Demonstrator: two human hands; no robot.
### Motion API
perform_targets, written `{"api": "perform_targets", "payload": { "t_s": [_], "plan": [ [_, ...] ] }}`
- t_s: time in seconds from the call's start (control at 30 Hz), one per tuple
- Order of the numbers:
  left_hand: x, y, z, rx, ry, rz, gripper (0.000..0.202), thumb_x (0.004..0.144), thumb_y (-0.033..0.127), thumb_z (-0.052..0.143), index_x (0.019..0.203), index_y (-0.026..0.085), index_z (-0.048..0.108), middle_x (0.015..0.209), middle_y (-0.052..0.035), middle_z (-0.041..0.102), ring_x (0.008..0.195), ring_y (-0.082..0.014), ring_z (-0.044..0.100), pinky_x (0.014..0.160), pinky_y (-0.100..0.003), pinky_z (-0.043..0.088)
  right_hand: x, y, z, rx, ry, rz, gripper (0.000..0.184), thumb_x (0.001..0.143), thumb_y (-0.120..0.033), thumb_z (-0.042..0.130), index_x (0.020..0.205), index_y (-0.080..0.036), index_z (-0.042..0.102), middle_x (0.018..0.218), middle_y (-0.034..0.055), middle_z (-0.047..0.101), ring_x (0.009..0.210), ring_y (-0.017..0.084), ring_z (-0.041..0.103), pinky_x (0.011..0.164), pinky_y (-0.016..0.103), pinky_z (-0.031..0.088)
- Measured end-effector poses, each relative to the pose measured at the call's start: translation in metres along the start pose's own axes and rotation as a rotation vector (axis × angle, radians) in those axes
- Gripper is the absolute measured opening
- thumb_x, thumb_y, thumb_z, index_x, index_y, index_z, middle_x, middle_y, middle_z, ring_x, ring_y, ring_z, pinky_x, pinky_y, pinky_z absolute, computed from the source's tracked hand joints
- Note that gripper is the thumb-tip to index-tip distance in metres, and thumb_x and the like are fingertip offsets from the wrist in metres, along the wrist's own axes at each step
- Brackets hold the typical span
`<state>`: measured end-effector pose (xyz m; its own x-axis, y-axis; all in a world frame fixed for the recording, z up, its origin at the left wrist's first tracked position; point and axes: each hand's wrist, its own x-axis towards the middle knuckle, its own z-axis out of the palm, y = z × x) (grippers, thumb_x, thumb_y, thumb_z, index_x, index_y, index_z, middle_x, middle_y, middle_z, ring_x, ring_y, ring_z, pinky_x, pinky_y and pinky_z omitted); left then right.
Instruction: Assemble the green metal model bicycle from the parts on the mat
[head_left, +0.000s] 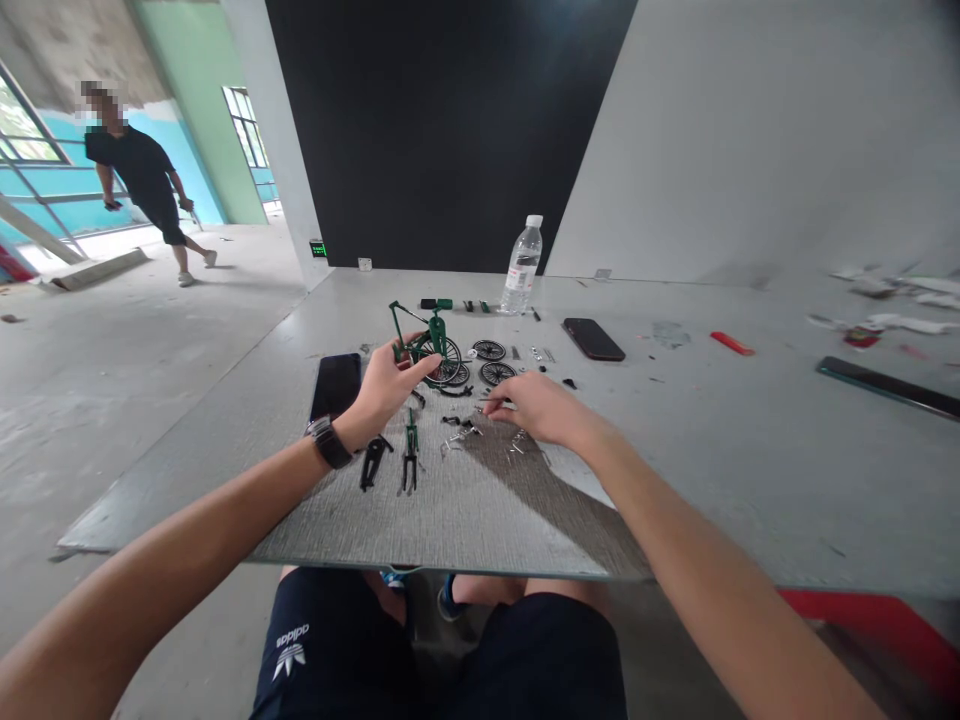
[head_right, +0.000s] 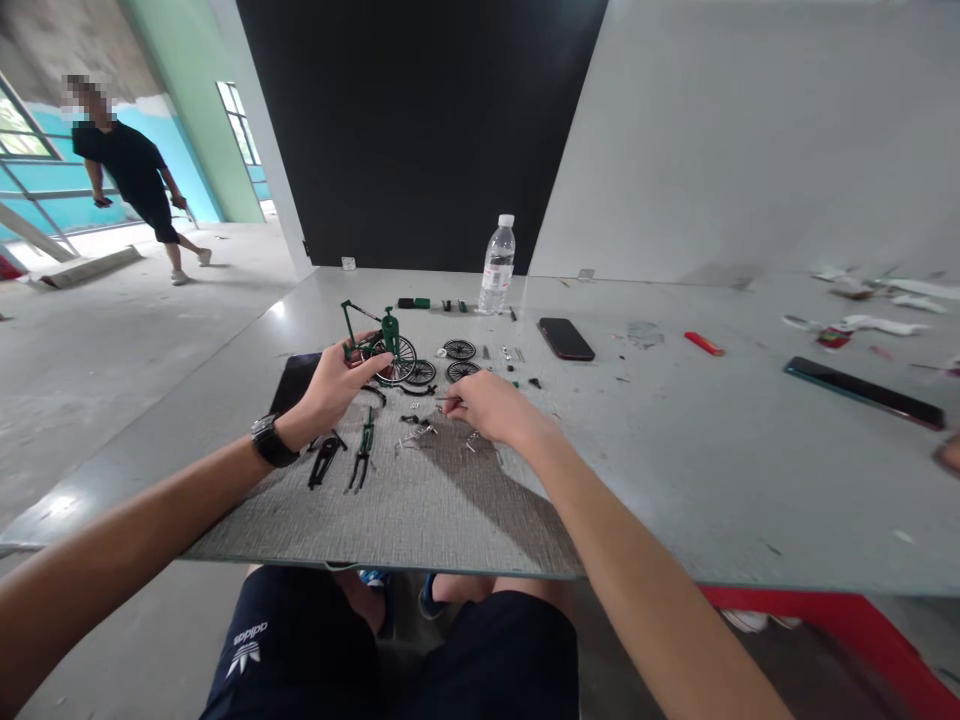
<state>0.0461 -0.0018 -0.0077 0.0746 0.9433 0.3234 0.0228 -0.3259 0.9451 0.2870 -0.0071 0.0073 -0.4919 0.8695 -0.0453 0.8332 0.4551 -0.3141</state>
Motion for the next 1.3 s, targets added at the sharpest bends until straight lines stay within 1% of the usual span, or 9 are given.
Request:
{"api": "perform_targets", "payload": {
  "t_s": [0.1,0.17,0.27,0.37,0.53,0.73,0.87,1.1,1.3],
  "plan": [
    [0.001,-0.002,-0.001,-0.006,0.005,0.002,0.042,0.081,0.037,0.076,0.115,0.013,0.069,0.093,-0.0081,0.074,0.08,-0.0171,0.07,0.077,-0.032,0.055,-0.005,-0.001,-0.008,0.012,0.058,-0.021,0.027,0.093,-0.042,0.061,0.107,-0.022,0.075,0.107,0.0094,0.077,0.093,0.025,0.07,0.076,0.037,0.048],
    [0.001,-0.002,0.0,-0.02,0.012,-0.009,0.043,0.08,0.036,0.077,0.116,0.013,0.069,0.093,-0.008,0.075,0.079,-0.0169,0.07,0.077,-0.032,0.055,-0.009,-0.003,-0.013,0.027,0.094,-0.032,0.035,0.098,-0.048,0.052,0.111,-0.021,0.071,0.107,0.0104,0.076,0.092,0.025,0.069,0.075,0.038,0.048],
    [0.0,-0.001,0.0,-0.038,0.011,-0.013,0.042,0.08,0.034,0.077,0.114,0.013,0.069,0.092,-0.0076,0.074,0.077,-0.0162,0.07,0.076,-0.032,0.055,-0.012,-0.004,-0.016,0.011,0.07,-0.02,0.033,0.1,-0.044,0.045,0.105,-0.022,0.069,0.101,0.0098,0.075,0.086,0.023,0.067,0.071,0.037,0.046],
    [0.0,0.0,0.0,-0.034,0.01,-0.008,0.042,0.08,0.034,0.077,0.115,0.012,0.068,0.091,-0.0074,0.074,0.077,-0.016,0.069,0.076,-0.032,0.054,-0.011,-0.002,-0.014,-0.026,0.007,-0.006,0.027,0.097,-0.042,0.05,0.101,-0.023,0.069,0.1,0.0093,0.074,0.083,0.023,0.066,0.068,0.036,0.044],
    [0.001,-0.001,0.0,-0.032,0.005,-0.006,0.041,0.081,0.034,0.077,0.115,0.013,0.069,0.092,-0.0075,0.074,0.078,-0.0161,0.07,0.077,-0.032,0.055,-0.01,0.002,-0.011,-0.056,-0.054,-0.006,0.027,0.095,-0.043,0.051,0.099,-0.024,0.071,0.099,0.0085,0.075,0.078,0.022,0.066,0.067,0.035,0.043],
    [0.0,0.0,0.0,-0.03,0.005,0.001,0.038,0.081,0.033,0.076,0.114,0.013,0.069,0.09,-0.0068,0.074,0.077,-0.0159,0.069,0.077,-0.032,0.055,-0.013,-0.001,-0.017,-0.035,-0.032,0.02,0.027,0.095,-0.042,0.051,0.097,-0.022,0.071,0.097,0.009,0.074,0.077,0.021,0.066,0.066,0.035,0.042],
    [0.0,0.0,0.0,-0.031,0.005,-0.008,0.041,0.081,0.032,0.076,0.116,0.012,0.068,0.091,-0.0074,0.074,0.077,-0.016,0.069,0.077,-0.032,0.055,-0.013,-0.001,-0.019,-0.021,-0.084,0.084,0.024,0.092,-0.04,0.055,0.101,-0.022,0.07,0.1,0.009,0.073,0.073,0.019,0.064,0.062,0.034,0.042],
    [0.001,0.0,0.001,-0.051,0.017,-0.031,0.042,0.08,0.03,0.077,0.115,0.011,0.068,0.091,-0.0079,0.074,0.077,-0.0153,0.068,0.077,-0.031,0.054,-0.007,0.005,-0.009,-0.024,-0.131,0.066,0.023,0.09,-0.037,0.055,0.102,-0.023,0.07,0.096,0.0076,0.072,0.068,0.018,0.063,0.063,0.034,0.041],
    [0.003,-0.003,0.001,-0.075,0.021,-0.028,0.044,0.079,0.03,0.078,0.116,0.01,0.067,0.09,-0.0069,0.073,0.076,-0.0144,0.068,0.076,-0.03,0.054,-0.006,0.001,-0.005,-0.029,-0.154,0.073,0.02,0.091,-0.034,0.055,0.1,-0.022,0.068,0.096,0.0082,0.073,0.068,0.018,0.062,0.059,0.032,0.041]
  ]
}}
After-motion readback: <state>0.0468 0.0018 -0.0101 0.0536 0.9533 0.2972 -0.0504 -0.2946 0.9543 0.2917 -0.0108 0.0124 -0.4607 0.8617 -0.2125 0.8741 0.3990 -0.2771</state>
